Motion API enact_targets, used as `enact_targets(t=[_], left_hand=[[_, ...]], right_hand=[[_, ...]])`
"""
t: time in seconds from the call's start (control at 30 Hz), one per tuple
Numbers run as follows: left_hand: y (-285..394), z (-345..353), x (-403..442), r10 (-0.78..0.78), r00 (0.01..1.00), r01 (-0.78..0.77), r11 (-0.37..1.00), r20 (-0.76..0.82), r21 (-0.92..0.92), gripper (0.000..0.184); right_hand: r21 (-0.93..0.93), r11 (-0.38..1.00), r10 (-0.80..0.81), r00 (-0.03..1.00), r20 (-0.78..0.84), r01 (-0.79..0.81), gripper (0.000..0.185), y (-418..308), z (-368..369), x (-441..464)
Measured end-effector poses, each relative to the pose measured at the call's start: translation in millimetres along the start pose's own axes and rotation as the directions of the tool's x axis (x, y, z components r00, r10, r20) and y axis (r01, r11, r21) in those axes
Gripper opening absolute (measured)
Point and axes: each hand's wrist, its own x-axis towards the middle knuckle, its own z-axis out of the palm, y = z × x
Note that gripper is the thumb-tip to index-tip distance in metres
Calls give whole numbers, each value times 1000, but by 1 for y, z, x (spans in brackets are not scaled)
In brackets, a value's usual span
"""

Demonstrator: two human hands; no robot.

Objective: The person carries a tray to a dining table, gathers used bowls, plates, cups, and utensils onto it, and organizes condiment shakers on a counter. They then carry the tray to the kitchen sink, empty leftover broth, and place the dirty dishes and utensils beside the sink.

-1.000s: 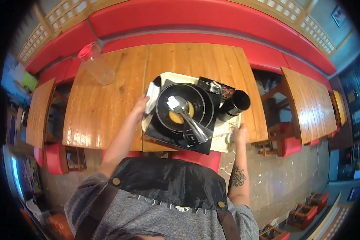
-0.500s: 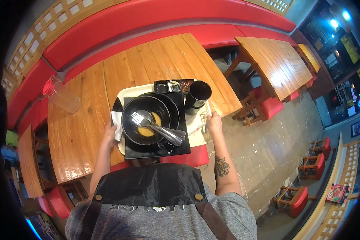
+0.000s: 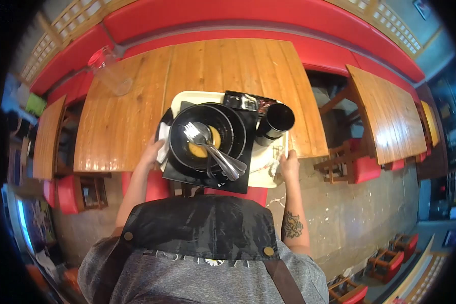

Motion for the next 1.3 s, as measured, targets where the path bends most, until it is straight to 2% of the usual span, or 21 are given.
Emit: enact_targets(t=[0.03, 0.1, 0.17, 0.23, 0.27, 0.33, 0.37, 0.43, 0.47, 0.57, 0.6, 0.7, 0.73, 0.83, 0.9, 0.97, 1.07, 1.17, 1.23, 1.3], left_hand=[[0, 1, 1, -20, 1000, 20, 998, 11, -66, 41], [11, 3, -8, -199, 978, 210, 945, 71, -249, 51], [4, 1, -7, -225, 974, 225, 955, 22, -192, 54], [-5, -2, -4, -258, 966, 259, 944, 35, -205, 57], [-12, -2, -3, -255, 966, 256, 943, 32, -210, 57], [-12, 1, -8, -253, 967, 237, 942, -36, -238, 56], [-12, 1, -11, -254, 966, 237, 941, -44, -242, 56], [2, 7, -25, -265, 963, 247, 943, -54, -225, 59], [6, 9, -30, -213, 976, 197, 955, -50, -221, 58], [-8, 6, -34, -246, 968, 223, 931, -46, -289, 62], [-7, 5, -35, -238, 969, 218, 948, -65, -233, 63], [-6, 6, -45, -296, 952, 269, 930, -73, -250, 65], [-15, 5, -44, -368, 929, 342, 889, -31, -304, 65], [-16, 10, -55, -381, 923, 338, 870, -54, -358, 65], [-19, 15, -59, -351, 931, 298, 889, -100, -348, 63], [-33, 21, -59, -306, 945, 222, 861, -116, -458, 50], [-22, 29, -67, -233, 959, 137, 878, -160, -459, 51], [-15, 33, -74, -244, 948, 129, 881, -205, -454, 51], [-11, 35, -79, -227, 947, 107, 889, -227, -445, 51], [-8, 37, -88, -213, 944, 86, 896, -252, -436, 51]], right_hand=[[-5, 1000, 9, 1000, 11, -9, 28, -3, -1, -1], [1, 1000, -2, 999, 39, 2, 28, -1, 1, 2], [5, 1000, 1, 999, 52, -1, 27, 9, 3, 9], [195, 981, -48, 991, 125, 23, 31, 15, 7, 15], [193, 981, -53, 991, 124, 28, 31, 21, 9, 17], [355, 933, -122, 981, 152, 61, 43, 6, 2, 10], [353, 933, -128, 979, 158, 65, 43, 6, 2, 12], [520, 851, -89, 957, 278, -72, 52, 11, 2, 19], [579, 812, -113, 953, 280, -74, 50, 17, 5, 24], [663, 739, -138, 937, 321, -119, 50, 19, 9, 31], [662, 740, -144, 934, 328, -118, 50, 16, 9, 32], [647, 747, -97, 938, 332, -152, 50, 14, 11, 36], [643, 759, -131, 945, 299, -99, 49, 20, 16, 39], [596, 801, -168, 933, 319, -60, 47, 11, 11, 40], [604, 796, -188, 932, 310, -40, 46, 10, 12, 43], [601, 797, -195, 918, 346, -57, 45, 29, 17, 54], [626, 780, -224, 927, 301, -15, 43, 25, 17, 54], [630, 776, -272, 910, 313, 15, 42, 19, 14, 57], [586, 810, -235, 902, 361, -23, 43, 14, 5, 52], [577, 815, -287, 897, 336, 45, 45, 20, 1, 53]])
